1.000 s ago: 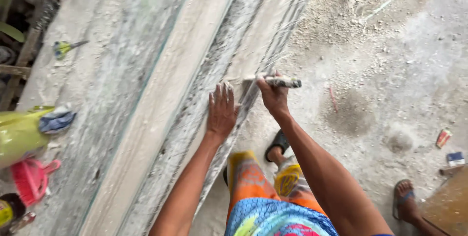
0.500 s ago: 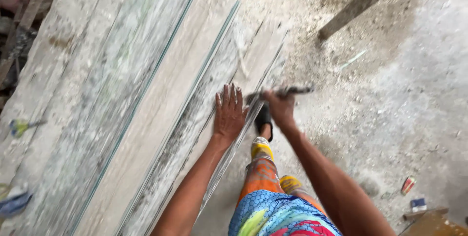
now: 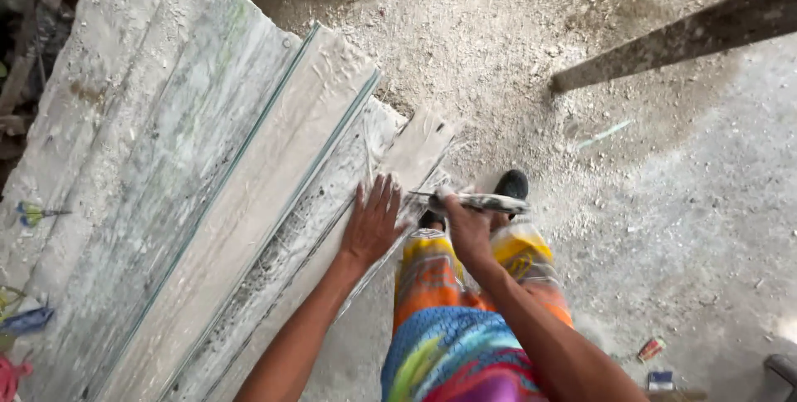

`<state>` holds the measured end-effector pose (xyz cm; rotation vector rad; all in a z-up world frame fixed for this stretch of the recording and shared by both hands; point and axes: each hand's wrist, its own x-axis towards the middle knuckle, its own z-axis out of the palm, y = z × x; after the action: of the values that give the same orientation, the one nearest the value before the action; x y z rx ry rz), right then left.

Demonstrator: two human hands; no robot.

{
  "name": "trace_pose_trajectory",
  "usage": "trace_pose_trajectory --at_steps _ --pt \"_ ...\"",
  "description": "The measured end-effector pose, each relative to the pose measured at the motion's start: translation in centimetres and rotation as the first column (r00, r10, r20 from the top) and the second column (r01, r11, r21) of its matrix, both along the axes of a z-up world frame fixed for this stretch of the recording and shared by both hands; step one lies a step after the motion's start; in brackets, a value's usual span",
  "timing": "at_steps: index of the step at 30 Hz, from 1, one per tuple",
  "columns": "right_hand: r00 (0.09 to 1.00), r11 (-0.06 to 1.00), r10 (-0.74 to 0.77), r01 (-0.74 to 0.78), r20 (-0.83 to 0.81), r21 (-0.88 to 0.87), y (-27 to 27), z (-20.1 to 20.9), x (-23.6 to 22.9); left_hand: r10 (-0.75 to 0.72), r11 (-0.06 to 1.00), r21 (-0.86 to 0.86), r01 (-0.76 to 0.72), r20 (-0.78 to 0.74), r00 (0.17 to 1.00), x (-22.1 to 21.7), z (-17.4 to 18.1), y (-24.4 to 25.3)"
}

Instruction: The person applies a white paste to a long, flat surface using a trowel, spreading it evenly across the material. They then use a blue plastic scraper to smooth the surface and remove excess paste.

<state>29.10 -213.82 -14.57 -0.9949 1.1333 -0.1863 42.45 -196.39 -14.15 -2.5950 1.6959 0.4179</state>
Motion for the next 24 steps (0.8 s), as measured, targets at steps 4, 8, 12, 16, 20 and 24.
trace_pose_trajectory --at_steps 4,8,12,16,20,24 --pt "0.986 0.992 -0.128 0.127 0.105 0.018 -5.8 -1.2 -0.5 -0.017 0.994 -0.105 0.015 -0.014 1.000 0.6 0.6 -2.7" --pt "0.999 0.998 -0.029 0.031 -0.031 0.046 -8.5 2.0 -1.0 -0.003 1.000 0.007 0.002 0.040 0.999 1.2 1.9 -3.9" --pt "0.925 0.956 -0.289 0.266 0.245 0.125 -7.6 0.1 -0.6 -0.203 0.979 -0.029 0.203 -0.014 0.979 4.1 0.8 -5.3" --pt "0.988 0.980 -0.149 0.142 0.045 0.141 -5.0 2.5 -1.0 -0.068 0.988 -0.133 0.076 0.064 0.996 5.1 1.9 -7.1" --pt "0.991 0.973 0.089 -0.108 0.097 0.205 -0.8 0.3 -1.6 0.262 0.867 -0.409 -0.284 -0.112 0.959 7.8 3.9 -4.7" --pt "0.991 0.942 0.024 -0.067 0.133 0.329 4.0 1.2 0.5 0.529 0.662 -0.375 -0.650 -0.381 0.758 5.5 3.9 4.9"
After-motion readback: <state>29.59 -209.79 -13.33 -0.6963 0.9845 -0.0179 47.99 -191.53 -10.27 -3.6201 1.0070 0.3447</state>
